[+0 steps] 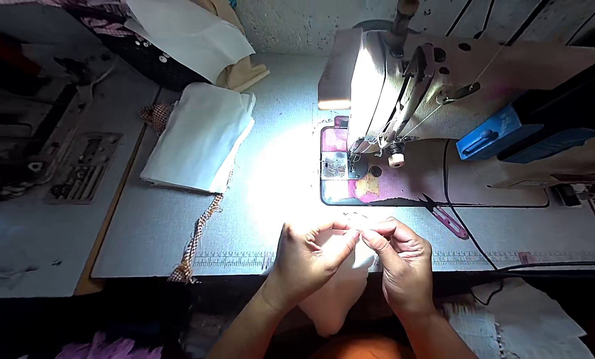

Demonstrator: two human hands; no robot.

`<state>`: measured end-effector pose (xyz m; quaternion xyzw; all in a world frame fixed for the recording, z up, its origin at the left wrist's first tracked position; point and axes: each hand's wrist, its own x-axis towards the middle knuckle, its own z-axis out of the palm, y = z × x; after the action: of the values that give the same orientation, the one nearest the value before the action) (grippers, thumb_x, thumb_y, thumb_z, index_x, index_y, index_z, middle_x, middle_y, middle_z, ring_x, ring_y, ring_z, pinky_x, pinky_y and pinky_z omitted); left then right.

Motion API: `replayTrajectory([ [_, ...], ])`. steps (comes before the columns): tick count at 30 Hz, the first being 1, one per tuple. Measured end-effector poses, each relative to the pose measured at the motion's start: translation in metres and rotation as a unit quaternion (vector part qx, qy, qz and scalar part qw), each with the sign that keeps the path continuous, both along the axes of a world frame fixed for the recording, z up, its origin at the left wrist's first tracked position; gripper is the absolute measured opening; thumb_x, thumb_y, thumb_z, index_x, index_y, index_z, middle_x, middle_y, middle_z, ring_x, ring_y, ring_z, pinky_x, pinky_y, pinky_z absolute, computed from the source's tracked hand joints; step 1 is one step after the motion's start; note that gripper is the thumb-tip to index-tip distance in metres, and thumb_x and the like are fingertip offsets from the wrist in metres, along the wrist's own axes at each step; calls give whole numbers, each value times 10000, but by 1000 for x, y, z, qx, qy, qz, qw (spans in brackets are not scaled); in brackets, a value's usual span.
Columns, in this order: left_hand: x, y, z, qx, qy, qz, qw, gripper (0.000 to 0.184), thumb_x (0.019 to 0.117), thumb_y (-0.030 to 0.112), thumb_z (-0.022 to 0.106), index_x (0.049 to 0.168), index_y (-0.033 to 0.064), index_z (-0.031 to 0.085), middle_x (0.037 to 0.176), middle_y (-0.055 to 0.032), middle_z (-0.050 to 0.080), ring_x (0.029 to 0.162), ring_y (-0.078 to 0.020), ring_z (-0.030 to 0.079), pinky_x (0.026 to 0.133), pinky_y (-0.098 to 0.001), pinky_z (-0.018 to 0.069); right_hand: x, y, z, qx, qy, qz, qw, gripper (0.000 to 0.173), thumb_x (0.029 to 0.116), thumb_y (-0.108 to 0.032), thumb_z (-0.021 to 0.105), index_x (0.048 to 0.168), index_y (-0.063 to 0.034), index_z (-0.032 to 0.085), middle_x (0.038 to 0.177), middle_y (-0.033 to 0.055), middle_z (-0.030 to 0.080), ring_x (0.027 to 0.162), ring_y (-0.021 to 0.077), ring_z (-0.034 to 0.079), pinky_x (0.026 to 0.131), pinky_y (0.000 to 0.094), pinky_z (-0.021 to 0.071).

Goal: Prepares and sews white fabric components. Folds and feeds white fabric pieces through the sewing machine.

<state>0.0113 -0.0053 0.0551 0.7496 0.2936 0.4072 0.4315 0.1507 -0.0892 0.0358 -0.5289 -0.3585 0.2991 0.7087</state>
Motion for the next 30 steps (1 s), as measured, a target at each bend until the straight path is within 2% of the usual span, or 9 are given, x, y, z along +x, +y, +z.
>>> replayTrajectory([
  [4,2,6,-4,26,-39,-9,999,50,862,111,775,862,65,755,850,35,741,823,18,685,762,-151,578,4,5,-1,25,37,26,999,49,887,25,708,895,-4,747,879,66,712,834,100,683,764,232,588],
  [10,-3,7,-6,84,-78,-66,991,76,928,148,746,919,76,723,879,27,742,862,20,682,789,-148,563,15,-5,4,79,89,119,986,74,910,-36,736,979,-53,758,943,19,724,902,63,688,829,228,586],
  [12,-6,5,-2,124,-66,-67,988,110,952,175,722,921,70,714,870,16,731,849,18,670,771,-136,543,18,-8,7,94,43,120,987,85,918,-65,741,996,-89,764,957,-11,728,933,49,675,848,216,569],
  [14,-8,1,2,158,-69,-50,984,113,966,190,715,932,82,706,867,16,734,827,7,682,747,-141,550,20,-11,11,100,-49,95,989,99,929,-115,743,1017,-150,772,979,-63,721,986,31,654,903,210,539],
  [16,-8,-4,6,197,-76,-29,977,89,976,182,710,966,101,674,862,17,710,794,-13,674,716,-149,546,21,-15,16,110,-132,67,983,93,946,-146,735,1030,-170,766,983,-93,710,1010,23,636,943,218,501],
  [19,-15,-13,10,280,-49,-15,959,51,975,146,700,1018,129,678,988,-13,690,883,-85,647,770,-205,507,21,-20,22,125,-205,37,970,73,965,-170,713,1022,-162,757,1000,-98,701,1034,19,618,959,215,466],
  [22,-22,-19,15,333,-12,-16,943,97,988,149,671,1084,149,664,1083,-20,635,939,-105,600,817,-216,475,18,-23,24,129,-223,21,966,75,976,-188,698,1024,-170,753,1006,-104,698,1032,15,612,943,209,460],
  [25,-21,-23,20,358,5,4,934,95,981,152,683,1072,161,656,1032,-7,569,857,-88,533,772,-203,422,16,-25,26,127,-225,12,966,79,983,-207,691,1018,-170,752,994,-104,700,1013,12,617,929,210,462],
  [30,-20,-24,23,368,-11,1,930,85,980,153,679,1064,147,667,977,-8,556,785,-80,493,701,-196,385,12,-28,29,131,-231,7,964,80,986,-197,686,1019,-164,750,999,-99,699,1020,20,615,932,211,466],
])
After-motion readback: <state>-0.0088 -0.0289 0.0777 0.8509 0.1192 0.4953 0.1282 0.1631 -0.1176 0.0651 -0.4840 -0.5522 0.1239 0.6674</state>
